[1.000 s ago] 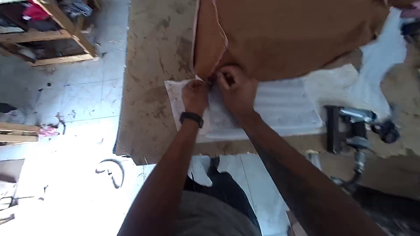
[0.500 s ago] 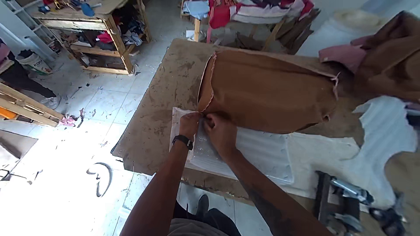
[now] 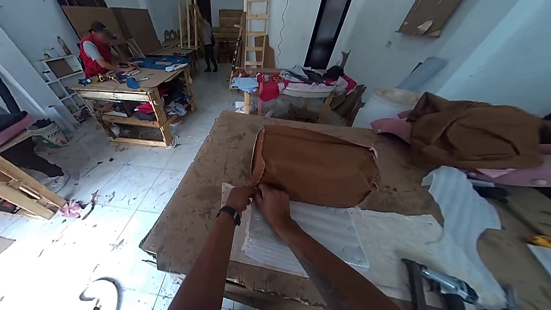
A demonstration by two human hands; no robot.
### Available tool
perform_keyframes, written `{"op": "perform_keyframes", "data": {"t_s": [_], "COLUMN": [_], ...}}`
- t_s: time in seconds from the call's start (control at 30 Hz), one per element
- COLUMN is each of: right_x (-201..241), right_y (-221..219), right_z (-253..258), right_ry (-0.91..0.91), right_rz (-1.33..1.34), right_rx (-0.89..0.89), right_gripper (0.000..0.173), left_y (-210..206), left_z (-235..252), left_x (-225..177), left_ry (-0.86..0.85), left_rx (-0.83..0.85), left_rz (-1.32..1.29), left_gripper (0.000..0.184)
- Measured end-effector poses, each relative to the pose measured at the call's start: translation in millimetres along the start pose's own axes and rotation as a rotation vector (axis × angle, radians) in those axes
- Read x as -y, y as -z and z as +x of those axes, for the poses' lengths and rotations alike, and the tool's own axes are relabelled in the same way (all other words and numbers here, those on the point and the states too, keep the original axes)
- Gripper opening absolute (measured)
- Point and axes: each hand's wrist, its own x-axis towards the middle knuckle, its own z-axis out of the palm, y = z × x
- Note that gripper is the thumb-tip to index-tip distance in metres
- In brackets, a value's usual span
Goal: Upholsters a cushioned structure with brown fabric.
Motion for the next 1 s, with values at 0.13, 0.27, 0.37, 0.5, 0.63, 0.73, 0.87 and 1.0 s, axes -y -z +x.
{"op": "perform_keyframes", "data": {"t_s": [0.13, 0.27, 0.37, 0.5, 0.63, 0.73, 0.87, 1.0], "right_x": [-1.6, -0.7, 0.8, -0.4, 2.9, -4.1, -9.0, -1.8], "right_y": [6.2, 6.6, 5.7, -4.9, -7.6, -9.2, -7.7, -12.0], "right_z": [-0.7, -6.9, -16.4, -24.0, -21.3, -14.1, -11.1, -12.3], "right_ry": [-0.023, 0.028, 0.058, 0.01, 0.015, 0.015, 0.066, 0.027], "right_rz": [0.081, 0.08, 0.096, 0.077, 0.069, 0.057, 0.032, -0.018], "right_rx": [0.062, -0.023, -0.027, -0.052, -0.061, -0.044, -0.021, -0.057], "right_gripper": [0.029, 0.021, 0.02, 0.022, 0.022, 0.022, 0.023, 0.019], "left_y": [-1.2, -8.8, -8.0, -13.6, -15.8, -27.3, -27.7, -17.8], "left_z": [-5.1, -1.1, 1.8, 12.2, 10.4, 16.2, 20.2, 21.8], "left_x": [-7.9, 3.0, 21.9, 37.7, 38.7, 39.3, 41.3, 47.5], "left_ry": [-0.004, -0.093, -0.196, -0.212, -0.291, -0.38, -0.442, -0.415], "left_rx": [0.073, -0.039, -0.107, -0.104, -0.118, -0.14, -0.082, 0.041], "left_rz": [0.099, 0.058, 0.205, 0.069, -0.081, -0.187, -0.265, -0.318], "left_gripper": [0.033, 0.035, 0.046, 0.038, 0.027, 0.02, 0.02, 0.021]}}
